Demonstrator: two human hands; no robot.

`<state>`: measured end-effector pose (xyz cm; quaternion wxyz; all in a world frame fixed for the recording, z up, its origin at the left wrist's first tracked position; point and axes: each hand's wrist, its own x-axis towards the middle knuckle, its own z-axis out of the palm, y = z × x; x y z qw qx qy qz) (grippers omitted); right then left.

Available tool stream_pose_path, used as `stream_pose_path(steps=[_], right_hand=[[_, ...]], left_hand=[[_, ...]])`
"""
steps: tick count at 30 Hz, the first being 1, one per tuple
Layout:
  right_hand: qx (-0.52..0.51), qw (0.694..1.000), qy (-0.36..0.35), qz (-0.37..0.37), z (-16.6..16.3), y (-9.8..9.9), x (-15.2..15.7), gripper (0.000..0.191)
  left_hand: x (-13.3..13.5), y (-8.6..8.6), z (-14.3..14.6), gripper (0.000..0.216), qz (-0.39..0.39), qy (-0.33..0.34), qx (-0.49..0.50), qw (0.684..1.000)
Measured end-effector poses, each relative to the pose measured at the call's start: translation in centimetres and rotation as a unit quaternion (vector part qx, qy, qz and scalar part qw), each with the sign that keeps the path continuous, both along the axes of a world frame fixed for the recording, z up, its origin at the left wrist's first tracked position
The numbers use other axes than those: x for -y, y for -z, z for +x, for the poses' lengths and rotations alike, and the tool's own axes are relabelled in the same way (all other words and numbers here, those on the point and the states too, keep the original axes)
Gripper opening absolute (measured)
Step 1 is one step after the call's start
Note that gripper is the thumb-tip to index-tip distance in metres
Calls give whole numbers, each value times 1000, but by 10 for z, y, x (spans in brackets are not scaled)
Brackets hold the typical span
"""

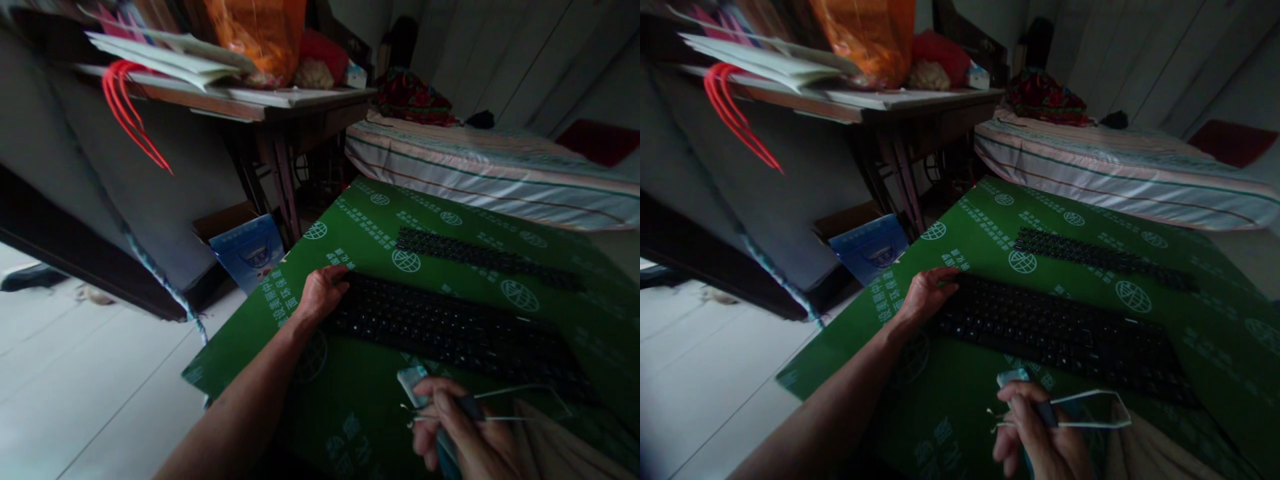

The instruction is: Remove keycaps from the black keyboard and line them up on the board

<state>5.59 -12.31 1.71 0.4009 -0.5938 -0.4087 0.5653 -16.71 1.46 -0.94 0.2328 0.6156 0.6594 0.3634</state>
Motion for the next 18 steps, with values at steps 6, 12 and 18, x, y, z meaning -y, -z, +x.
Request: stream_pose_path(steps=[6,12,18], right_hand=[[-47,997,-52,18,-1,13,-10,34],[-23,991,-85,101,-13,1,-20,27],[38,982,-117,140,-29,0,-49,28]], left_hand=[[5,-1,4,34,-5,16,15,1000],[6,-2,3,27,-11,46,29,998],[3,1,-1,25,-14,66,42,997]])
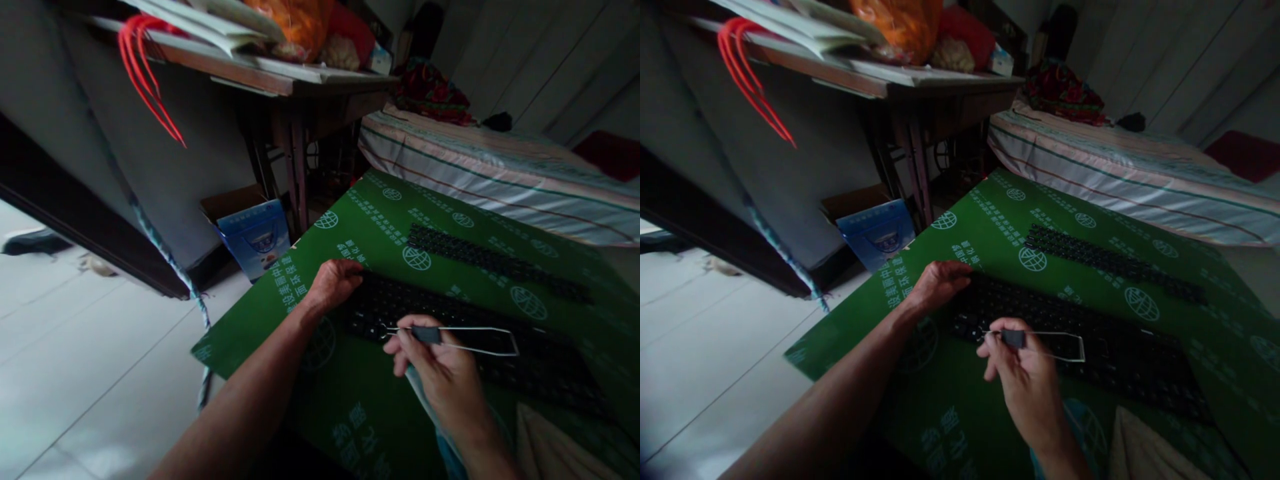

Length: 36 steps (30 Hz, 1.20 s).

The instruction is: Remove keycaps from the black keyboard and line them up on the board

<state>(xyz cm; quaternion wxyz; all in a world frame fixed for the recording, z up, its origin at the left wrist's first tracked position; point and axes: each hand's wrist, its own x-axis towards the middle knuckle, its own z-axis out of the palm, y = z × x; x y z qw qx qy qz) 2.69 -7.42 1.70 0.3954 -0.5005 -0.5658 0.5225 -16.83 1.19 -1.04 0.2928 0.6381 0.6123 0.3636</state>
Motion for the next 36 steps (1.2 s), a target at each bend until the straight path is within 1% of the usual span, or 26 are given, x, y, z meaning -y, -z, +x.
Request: stream_pose_path(steps=[3,6,12,17,20,23,26,29,33,36], right_hand=[[17,1000,15,13,-7,5,-13,32],[30,999,16,16,-13,7,-23,34],[66,998,-9,-3,-20,8,-35,34],[101,994,-29,-7,-23,10,-37,34],[126,991,-32,18,-24,10,-37,32],[155,985,-48,57,-26,13,-36,28],[175,979,-67,76,-27,16,-36,26],[182,977,-83,76,-27,13,-36,25],[195,971,-110,82,-29,3,-39,21],[207,967,-130,77,-29,-1,-42,22]], left_hand=[[-1,2,-1,23,-2,3,5,1000],[-1,2,-2,20,-4,6,1,1000],[1,-1,-1,18,-2,15,-15,1000],[1,-1,0,18,-5,17,-29,999],[1,-1,1,18,-8,18,-37,999],[1,-2,2,18,-11,18,-41,999],[1,-3,1,17,-12,16,-42,999],[1,-4,1,17,-12,17,-47,999],[2,-5,1,18,-11,22,-60,998],[4,-9,-1,18,-14,22,-77,997]])
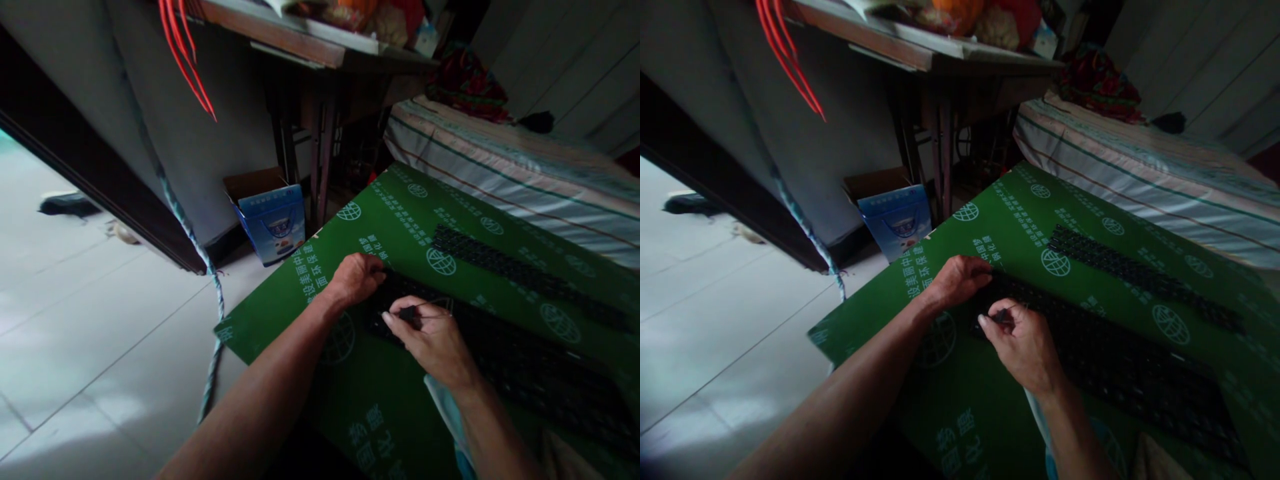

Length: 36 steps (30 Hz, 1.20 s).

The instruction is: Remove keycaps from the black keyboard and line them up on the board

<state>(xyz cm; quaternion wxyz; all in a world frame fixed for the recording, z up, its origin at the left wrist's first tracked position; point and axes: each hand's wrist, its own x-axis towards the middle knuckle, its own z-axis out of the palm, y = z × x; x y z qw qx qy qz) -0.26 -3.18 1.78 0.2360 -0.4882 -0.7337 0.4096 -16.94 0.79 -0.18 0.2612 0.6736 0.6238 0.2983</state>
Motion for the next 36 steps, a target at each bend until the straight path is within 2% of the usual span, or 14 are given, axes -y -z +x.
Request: stream_pose_path(steps=[4,10,12,15,19,23,27,32,36], right_hand=[[-5,1000,-1,5,-1,2,-5,23],[-31,999,9,9,-5,12,-6,19],[-41,999,3,-6,-6,14,-6,16],[-46,999,-6,-1,-9,16,-9,13],[-7,999,3,48,-13,12,-10,12],[25,996,0,85,-17,8,-7,11],[48,995,1,91,-20,11,-5,12],[90,989,12,116,-25,23,-2,18],[81,985,29,152,-29,29,1,15]], left_hand=[[3,-7,-4,18,-14,23,-22,999],[9,-18,-11,21,-39,147,-37,988],[10,-20,-13,24,-43,176,-48,982],[10,-23,-16,29,-88,208,-63,972],[12,-30,-17,36,-105,201,-69,971],[17,-39,-14,30,-101,198,-110,969],[24,-43,-9,23,-115,188,-155,963],[36,-36,-5,17,-111,164,-134,971],[42,-27,-4,12,-40,107,-111,987]])
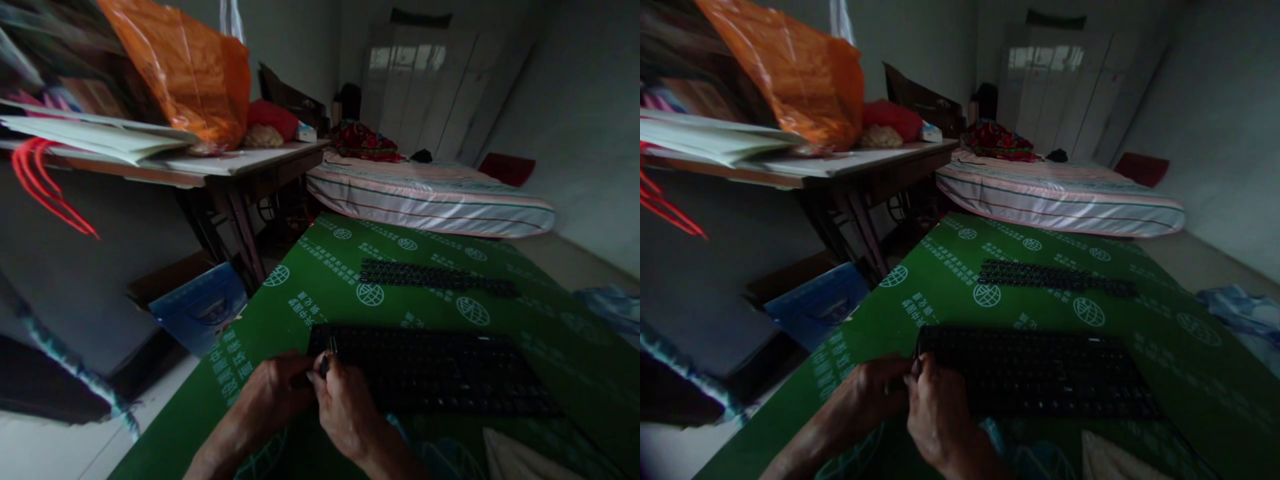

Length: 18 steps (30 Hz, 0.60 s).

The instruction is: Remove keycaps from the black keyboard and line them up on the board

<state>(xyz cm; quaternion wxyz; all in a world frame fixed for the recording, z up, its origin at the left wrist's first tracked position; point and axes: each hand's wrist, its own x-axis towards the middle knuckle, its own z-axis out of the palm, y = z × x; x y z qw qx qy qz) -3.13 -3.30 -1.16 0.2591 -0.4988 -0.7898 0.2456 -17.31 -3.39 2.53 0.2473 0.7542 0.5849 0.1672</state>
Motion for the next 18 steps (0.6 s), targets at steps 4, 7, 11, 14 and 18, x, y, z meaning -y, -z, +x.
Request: stream_pose_path(steps=[4,7,11,14,18], right_hand=[[-13,999,20,32,-2,2,1,13],[-24,998,29,46,-4,3,2,14],[-39,996,43,62,-4,4,3,14],[-44,995,46,73,-3,4,4,15],[-52,994,41,82,-1,6,4,16]], left_hand=[[3,10,2,14,82,-3,48,995],[5,17,3,14,122,4,58,991],[9,21,5,17,139,19,63,988],[11,23,5,19,157,21,66,985],[12,26,3,20,159,30,58,985]])
